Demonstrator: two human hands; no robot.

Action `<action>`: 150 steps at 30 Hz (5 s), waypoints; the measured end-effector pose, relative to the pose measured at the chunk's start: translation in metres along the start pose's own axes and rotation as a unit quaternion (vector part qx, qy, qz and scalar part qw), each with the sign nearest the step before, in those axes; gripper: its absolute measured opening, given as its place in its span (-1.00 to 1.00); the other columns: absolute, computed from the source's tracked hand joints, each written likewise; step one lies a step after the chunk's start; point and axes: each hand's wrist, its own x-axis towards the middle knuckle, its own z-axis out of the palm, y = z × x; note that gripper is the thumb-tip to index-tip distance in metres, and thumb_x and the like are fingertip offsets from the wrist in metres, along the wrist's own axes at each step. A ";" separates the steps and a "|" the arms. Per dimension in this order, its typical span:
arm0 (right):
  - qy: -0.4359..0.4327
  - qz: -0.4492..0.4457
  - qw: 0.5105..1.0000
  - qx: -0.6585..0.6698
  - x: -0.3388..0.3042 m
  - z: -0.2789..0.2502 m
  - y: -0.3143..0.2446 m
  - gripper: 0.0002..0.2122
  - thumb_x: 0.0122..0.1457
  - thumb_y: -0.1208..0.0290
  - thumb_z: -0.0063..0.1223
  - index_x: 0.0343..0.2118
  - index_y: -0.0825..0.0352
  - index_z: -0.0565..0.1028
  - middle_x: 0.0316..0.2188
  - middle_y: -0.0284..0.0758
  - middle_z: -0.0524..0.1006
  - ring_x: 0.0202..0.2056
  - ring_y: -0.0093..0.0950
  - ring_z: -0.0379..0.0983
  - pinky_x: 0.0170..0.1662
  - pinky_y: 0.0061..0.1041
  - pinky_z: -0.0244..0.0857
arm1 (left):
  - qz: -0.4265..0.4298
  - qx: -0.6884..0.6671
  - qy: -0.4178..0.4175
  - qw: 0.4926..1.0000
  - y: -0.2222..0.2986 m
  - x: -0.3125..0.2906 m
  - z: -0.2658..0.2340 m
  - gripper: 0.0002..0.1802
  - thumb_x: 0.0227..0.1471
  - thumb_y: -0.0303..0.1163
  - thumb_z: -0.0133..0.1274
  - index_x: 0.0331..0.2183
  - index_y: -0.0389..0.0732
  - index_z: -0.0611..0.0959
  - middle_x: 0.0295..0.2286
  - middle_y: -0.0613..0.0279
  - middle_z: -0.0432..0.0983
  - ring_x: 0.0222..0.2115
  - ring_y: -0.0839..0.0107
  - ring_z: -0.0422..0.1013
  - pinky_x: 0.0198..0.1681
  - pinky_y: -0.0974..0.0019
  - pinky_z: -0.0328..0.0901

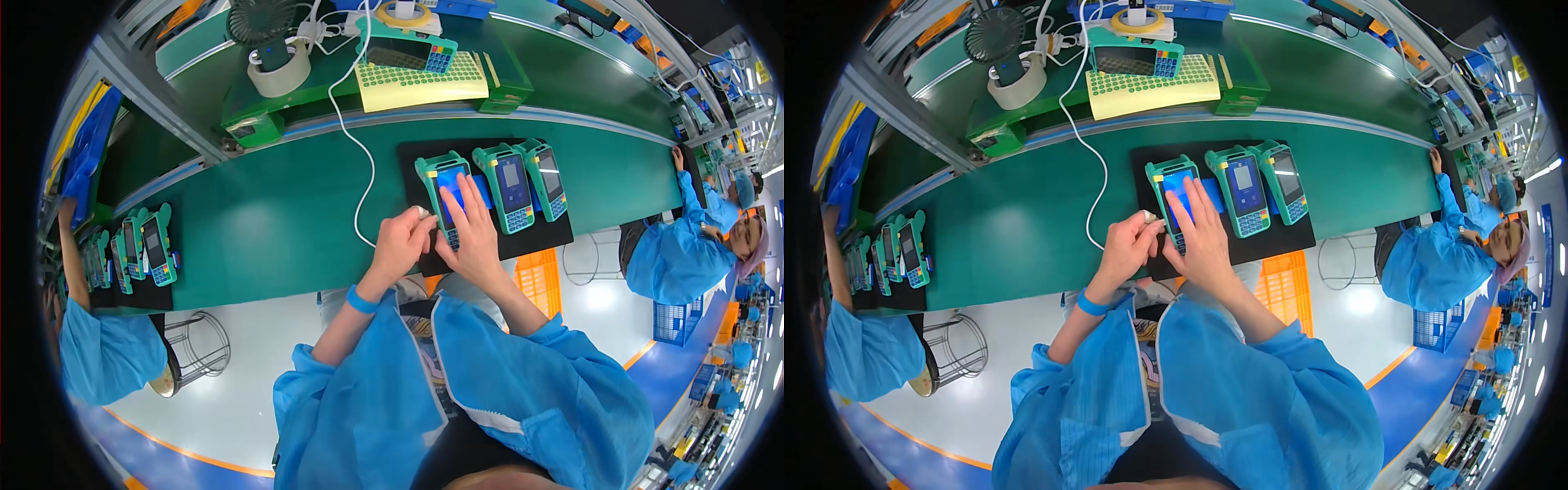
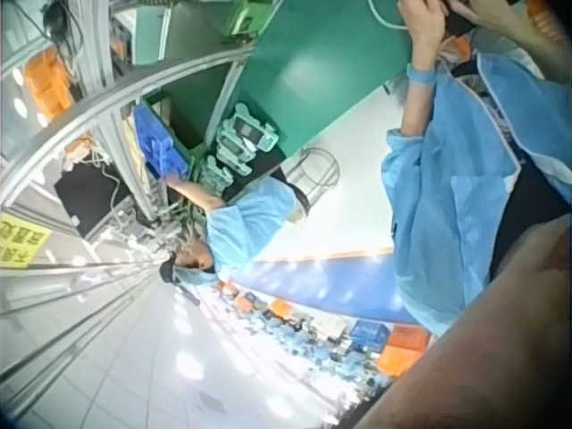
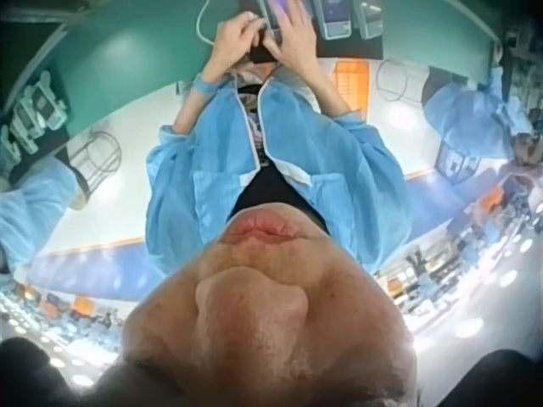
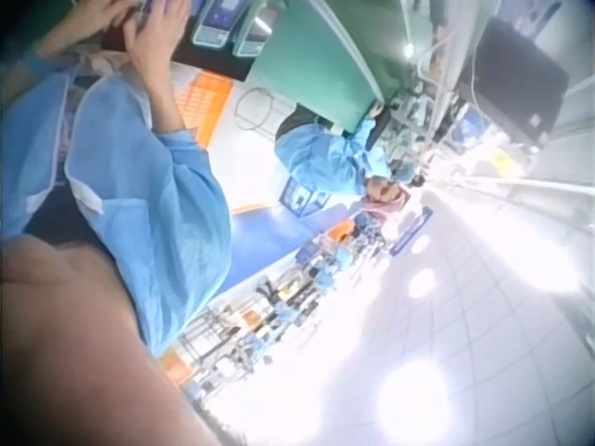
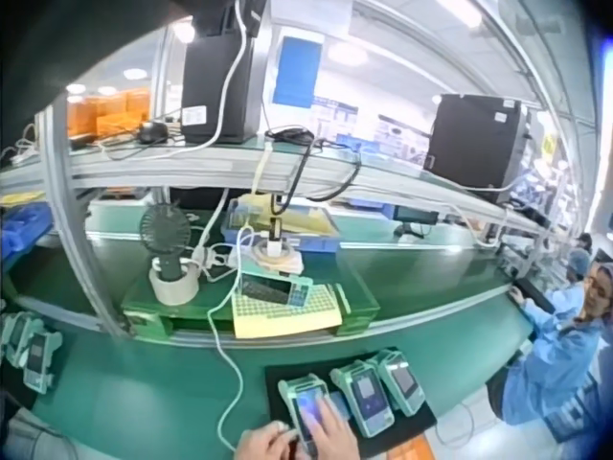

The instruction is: The person tests handheld payment devices by plugging a cable into them, tapping and swiping their touchscreens, peeling stickers from a sheet to apply to them, and sliding the devices down the table.

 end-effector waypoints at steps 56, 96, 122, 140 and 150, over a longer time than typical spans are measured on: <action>-0.119 -0.031 0.987 0.100 0.102 0.159 -0.224 -0.49 0.21 0.47 0.14 0.24 0.34 0.36 0.19 -0.02 0.42 0.19 -0.03 0.35 0.26 -0.20 0.25 | 0.299 -0.286 0.520 0.747 0.000 -0.278 -0.541 -0.73 0.46 -0.26 -0.20 -0.11 -0.25 0.49 -0.55 0.41 0.18 -0.54 0.60 0.10 -0.49 0.48 0.03; -0.153 0.352 0.790 0.478 0.161 0.251 -0.416 -0.42 0.19 0.43 0.27 0.25 0.49 0.32 0.09 -0.15 0.51 0.10 -0.41 0.43 0.20 -0.39 0.29 | 0.062 -0.166 0.396 0.901 -0.056 -0.233 -0.608 -0.76 0.42 -0.30 -0.10 -0.21 -0.23 0.58 -0.55 0.46 0.38 -0.51 0.73 0.21 -0.42 0.57 0.10; 0.028 0.052 0.998 0.025 0.156 0.293 -0.503 -0.02 -0.10 0.24 0.41 0.42 0.20 0.12 0.44 0.20 -0.20 0.32 0.14 0.11 0.29 -0.14 0.13 | 0.022 -0.193 0.184 0.964 -0.056 -0.225 -0.671 -0.72 0.38 -0.35 -0.07 -0.13 -0.40 0.57 0.11 0.11 0.45 0.02 0.42 0.38 0.14 0.33 0.24; 0.061 0.108 0.985 0.124 0.142 0.304 -0.505 -0.08 -0.04 0.29 0.38 0.41 0.31 0.13 0.42 0.18 -0.07 0.42 0.07 -0.04 0.40 -0.19 0.00 | 0.166 0.089 0.133 0.973 0.045 -0.236 -0.651 -0.83 0.25 -0.44 0.11 -0.16 -0.29 0.68 -0.48 0.18 0.64 -0.58 0.50 0.50 -0.48 0.41 0.37; 0.055 0.113 0.980 0.151 0.147 0.301 -0.509 -0.07 -0.08 0.40 0.42 0.40 0.30 0.17 0.41 0.08 0.02 0.39 -0.01 0.07 0.33 -0.21 0.12 | -0.018 -0.004 -0.074 0.997 0.011 -0.176 -0.605 -0.77 0.28 -0.34 0.07 -0.28 -0.33 0.66 -0.65 0.25 0.53 -0.73 0.52 0.43 -0.68 0.44 0.25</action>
